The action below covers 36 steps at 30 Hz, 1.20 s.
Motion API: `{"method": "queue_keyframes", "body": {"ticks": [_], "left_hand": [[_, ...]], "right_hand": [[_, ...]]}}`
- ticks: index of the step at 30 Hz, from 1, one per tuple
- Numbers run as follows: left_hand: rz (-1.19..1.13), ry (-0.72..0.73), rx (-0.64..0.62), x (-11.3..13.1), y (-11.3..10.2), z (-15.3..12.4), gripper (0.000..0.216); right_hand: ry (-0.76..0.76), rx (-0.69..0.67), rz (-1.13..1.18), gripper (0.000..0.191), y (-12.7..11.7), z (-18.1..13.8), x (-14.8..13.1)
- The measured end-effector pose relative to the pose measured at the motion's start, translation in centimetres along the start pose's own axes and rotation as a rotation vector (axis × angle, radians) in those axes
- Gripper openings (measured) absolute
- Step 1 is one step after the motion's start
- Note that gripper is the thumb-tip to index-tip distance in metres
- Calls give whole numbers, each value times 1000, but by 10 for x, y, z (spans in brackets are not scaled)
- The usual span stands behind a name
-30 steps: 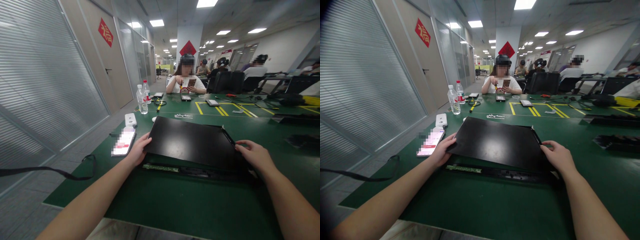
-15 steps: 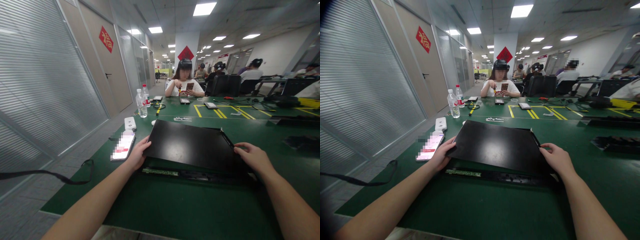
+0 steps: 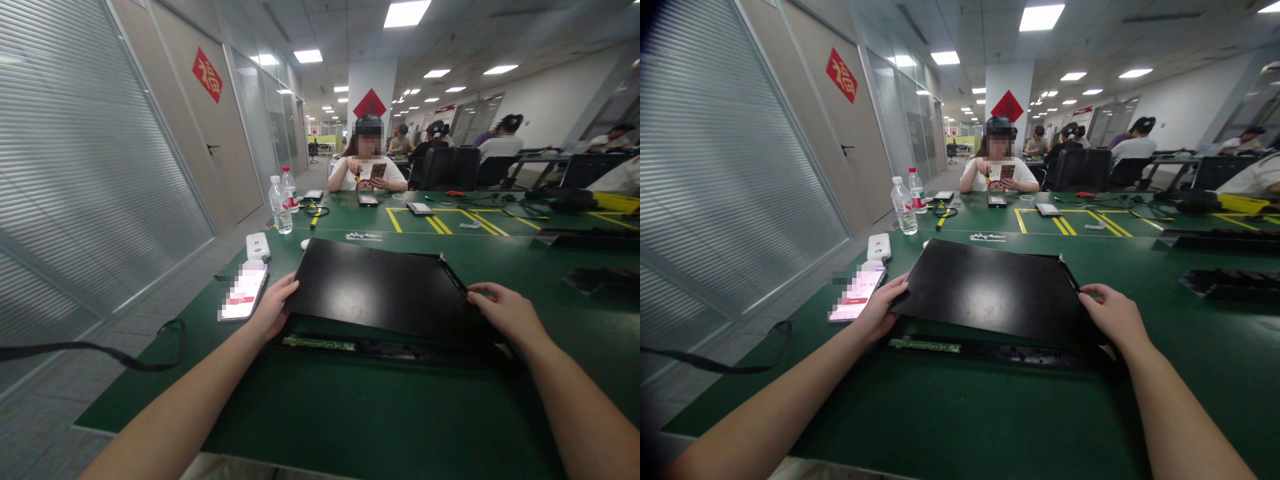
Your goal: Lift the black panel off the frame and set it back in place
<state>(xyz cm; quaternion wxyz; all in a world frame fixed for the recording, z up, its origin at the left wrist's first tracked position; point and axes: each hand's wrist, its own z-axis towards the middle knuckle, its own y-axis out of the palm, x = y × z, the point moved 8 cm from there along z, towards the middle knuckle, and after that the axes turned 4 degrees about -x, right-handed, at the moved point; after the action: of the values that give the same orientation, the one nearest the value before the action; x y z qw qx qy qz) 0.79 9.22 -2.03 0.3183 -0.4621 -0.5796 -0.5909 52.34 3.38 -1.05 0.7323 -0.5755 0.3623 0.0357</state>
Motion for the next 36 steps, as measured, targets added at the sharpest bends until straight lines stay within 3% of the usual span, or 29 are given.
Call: {"method": "queue_keyframes", "body": {"ticks": [9,36], "left_hand": [[-5,36,-62,-1,2,1,62],[-4,3,42,1,1,-2,54]], "right_hand": [[-41,37,-5,38,0,2,2],[-15,13,-38,35,-2,2,0]]}}
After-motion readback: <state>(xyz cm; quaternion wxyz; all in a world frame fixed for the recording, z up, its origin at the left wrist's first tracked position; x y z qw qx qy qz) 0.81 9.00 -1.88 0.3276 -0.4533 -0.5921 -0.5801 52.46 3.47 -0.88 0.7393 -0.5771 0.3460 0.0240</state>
